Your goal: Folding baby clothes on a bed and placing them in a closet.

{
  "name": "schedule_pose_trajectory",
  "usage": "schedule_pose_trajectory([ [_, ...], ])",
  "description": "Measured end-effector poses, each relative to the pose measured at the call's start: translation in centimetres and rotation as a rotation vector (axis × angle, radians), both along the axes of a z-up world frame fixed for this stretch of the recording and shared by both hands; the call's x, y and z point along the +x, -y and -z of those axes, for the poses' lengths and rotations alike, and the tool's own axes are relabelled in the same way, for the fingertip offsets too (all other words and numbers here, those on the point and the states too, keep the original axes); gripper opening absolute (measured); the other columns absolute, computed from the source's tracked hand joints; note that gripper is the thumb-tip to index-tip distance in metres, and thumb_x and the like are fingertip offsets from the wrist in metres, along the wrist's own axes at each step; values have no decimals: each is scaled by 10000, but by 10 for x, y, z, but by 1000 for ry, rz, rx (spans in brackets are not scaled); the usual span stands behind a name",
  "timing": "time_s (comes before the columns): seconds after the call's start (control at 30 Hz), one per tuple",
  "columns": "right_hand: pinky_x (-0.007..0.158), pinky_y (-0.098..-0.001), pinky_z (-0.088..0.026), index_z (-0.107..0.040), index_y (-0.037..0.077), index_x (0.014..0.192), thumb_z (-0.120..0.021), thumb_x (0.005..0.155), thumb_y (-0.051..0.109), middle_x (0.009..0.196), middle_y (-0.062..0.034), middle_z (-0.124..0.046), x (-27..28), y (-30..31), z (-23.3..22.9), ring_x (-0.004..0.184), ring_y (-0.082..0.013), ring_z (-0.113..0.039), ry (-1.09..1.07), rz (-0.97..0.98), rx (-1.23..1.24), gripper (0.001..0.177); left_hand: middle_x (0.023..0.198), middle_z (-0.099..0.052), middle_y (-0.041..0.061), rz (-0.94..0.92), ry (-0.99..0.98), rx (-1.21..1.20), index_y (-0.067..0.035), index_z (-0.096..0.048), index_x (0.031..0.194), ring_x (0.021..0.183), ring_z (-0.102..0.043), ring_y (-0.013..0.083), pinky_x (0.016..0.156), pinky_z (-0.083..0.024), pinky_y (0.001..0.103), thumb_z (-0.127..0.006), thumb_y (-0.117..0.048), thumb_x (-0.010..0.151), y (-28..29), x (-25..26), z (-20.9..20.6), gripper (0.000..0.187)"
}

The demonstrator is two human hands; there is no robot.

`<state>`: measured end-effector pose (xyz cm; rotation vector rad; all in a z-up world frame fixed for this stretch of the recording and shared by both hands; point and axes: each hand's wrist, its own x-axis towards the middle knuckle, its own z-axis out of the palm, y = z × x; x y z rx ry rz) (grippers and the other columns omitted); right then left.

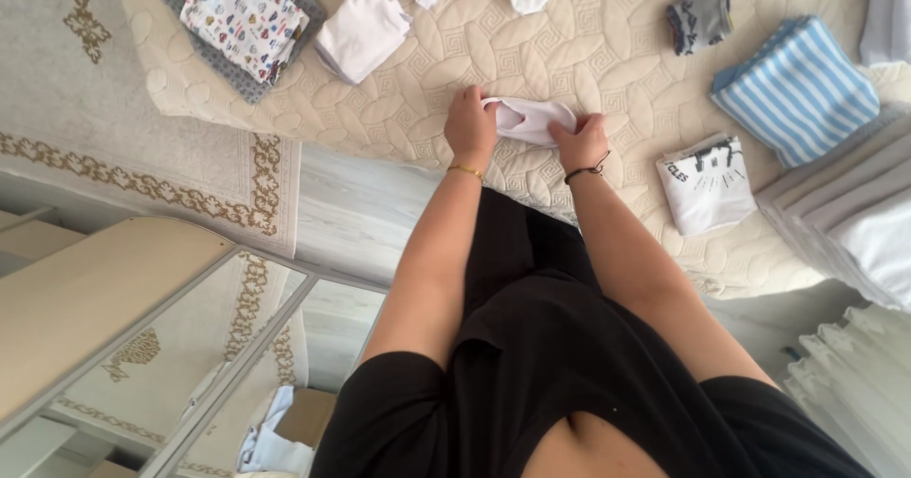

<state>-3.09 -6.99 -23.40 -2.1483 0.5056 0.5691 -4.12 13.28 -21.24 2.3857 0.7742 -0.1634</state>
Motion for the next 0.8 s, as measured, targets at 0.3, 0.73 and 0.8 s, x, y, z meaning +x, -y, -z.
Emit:
schedule_pose_trajectory([
  [0.3,824,-332,-541,-624,35,1072,-759,832,43,994,-60,-684,24,-1,-75,925,-176,-657,-145,310,789,275,1049,-675,111,239,303,226,-74,-640,975,1057,-636,336,923,-474,466,-768,-154,821,22,0,-59,216],
  [0.73,955,-277,-437,-548,87,1092,-633,887,-81,1097,5,-591,23,64,-292,1063,-107,-548,68,-177,1160,278,1230,-721,91,120,343,-1459,24,-638,1343,1120,-682,147,1015,-552,325,-687,-1,971,49,16,-190,376],
  [0.8,985,-284,-439,-563,83,1164,-611,865,-82,1151,-6,-604,24,63,-318,1110,-120,-557,43,-211,1214,344,1255,-710,81,239,321,-1510,6,-621,1367,1148,-674,141,1031,-545,320,-707,-4,954,49,15,-215,422],
])
